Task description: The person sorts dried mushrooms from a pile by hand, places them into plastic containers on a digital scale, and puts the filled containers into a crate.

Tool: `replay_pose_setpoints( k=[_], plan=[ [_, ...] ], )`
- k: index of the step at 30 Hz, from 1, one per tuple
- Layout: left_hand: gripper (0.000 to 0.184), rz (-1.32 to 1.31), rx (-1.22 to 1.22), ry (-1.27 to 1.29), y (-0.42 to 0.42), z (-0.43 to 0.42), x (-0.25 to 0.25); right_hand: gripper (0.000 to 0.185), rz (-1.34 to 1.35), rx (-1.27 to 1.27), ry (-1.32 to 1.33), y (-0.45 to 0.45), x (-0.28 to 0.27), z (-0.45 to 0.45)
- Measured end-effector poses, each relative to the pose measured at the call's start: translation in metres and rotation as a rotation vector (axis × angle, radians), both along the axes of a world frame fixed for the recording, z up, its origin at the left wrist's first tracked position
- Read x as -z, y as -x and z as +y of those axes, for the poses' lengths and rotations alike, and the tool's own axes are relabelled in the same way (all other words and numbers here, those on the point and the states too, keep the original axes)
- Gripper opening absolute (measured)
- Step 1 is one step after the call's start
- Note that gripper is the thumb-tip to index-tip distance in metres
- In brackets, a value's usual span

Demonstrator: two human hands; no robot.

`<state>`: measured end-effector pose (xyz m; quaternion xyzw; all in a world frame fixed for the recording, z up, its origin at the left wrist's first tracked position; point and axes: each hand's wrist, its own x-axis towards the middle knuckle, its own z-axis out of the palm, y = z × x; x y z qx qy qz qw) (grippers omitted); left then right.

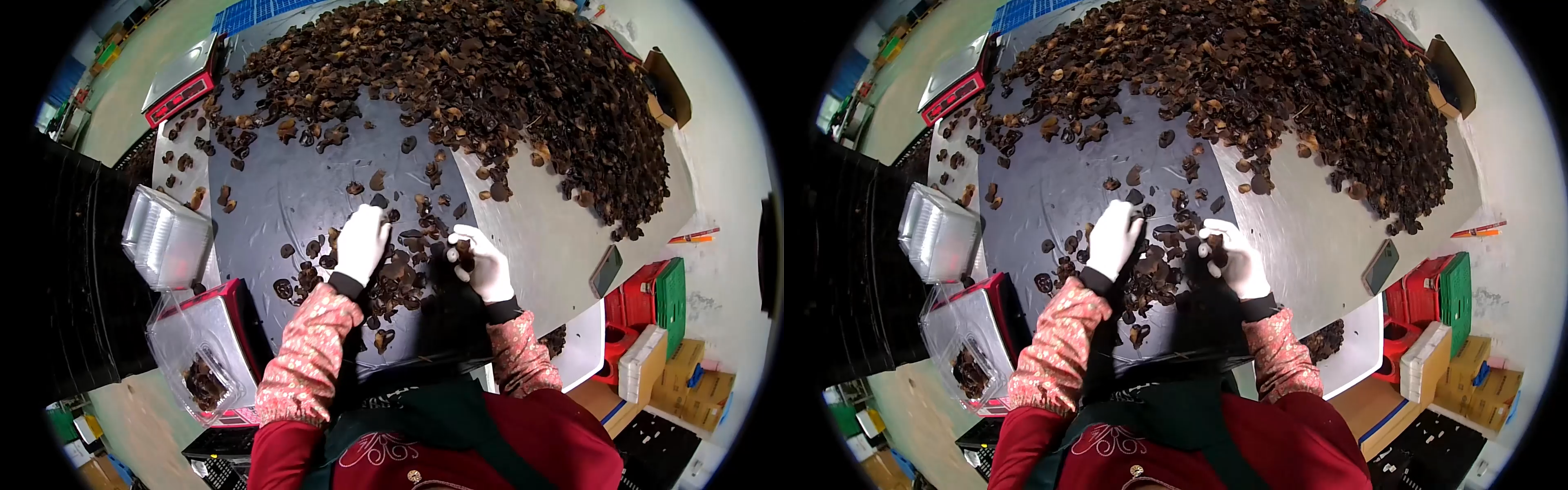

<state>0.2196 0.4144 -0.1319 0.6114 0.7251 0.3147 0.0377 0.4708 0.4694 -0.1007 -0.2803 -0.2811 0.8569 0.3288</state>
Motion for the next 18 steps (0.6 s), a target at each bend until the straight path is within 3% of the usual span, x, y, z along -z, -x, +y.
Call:
replay_pose_setpoints(
  k=[3, 4, 6, 7, 9, 12, 15, 16, 18],
  plan=[
    [0.018, -0.580, -0.287, -0.068, 0.021, -0.038, 0.002, 0.028, -0.121, 0.011, -0.160, 0.007, 0.006, 0.018],
    [0.022, -0.825, -0.400, -0.027, 0.033, -0.052, 0.004, 0.028, -0.319, -0.136, -0.362, 0.002, 0.020, 0.037],
    [0.038, -1.176, -0.411, -0.223, 0.046, -0.076, -0.022, 0.032, -0.677, -0.104, -0.496, 0.030, 0.006, 0.046],
    [0.042, -1.227, -0.423, -0.226, 0.056, -0.087, -0.022, 0.038, -0.899, -0.074, -0.726, 0.046, 0.011, 0.054],
    [0.030, -1.156, -0.448, -0.192, 0.080, -0.108, -0.014, 0.053, -1.327, -0.059, -1.060, 0.076, 0.018, 0.057],
    [0.021, -1.156, -0.491, -0.202, 0.086, -0.123, -0.021, 0.034, -1.464, -0.250, -1.277, 0.100, 0.026, 0.059],
    [0.013, -1.130, -0.494, -0.028, 0.067, -0.124, -0.041, 0.020, -1.377, -0.206, -1.213, 0.101, 0.034, 0.071],
    [0.014, -0.868, -0.422, -0.069, 0.071, -0.124, -0.012, 0.020, -1.338, -0.201, -1.163, 0.095, 0.031, 0.072],
    [0.020, -0.476, -0.284, -0.150, 0.059, -0.116, 0.003, 0.030, -0.758, -0.144, -0.857, 0.078, 0.025, 0.065]
  ],
)
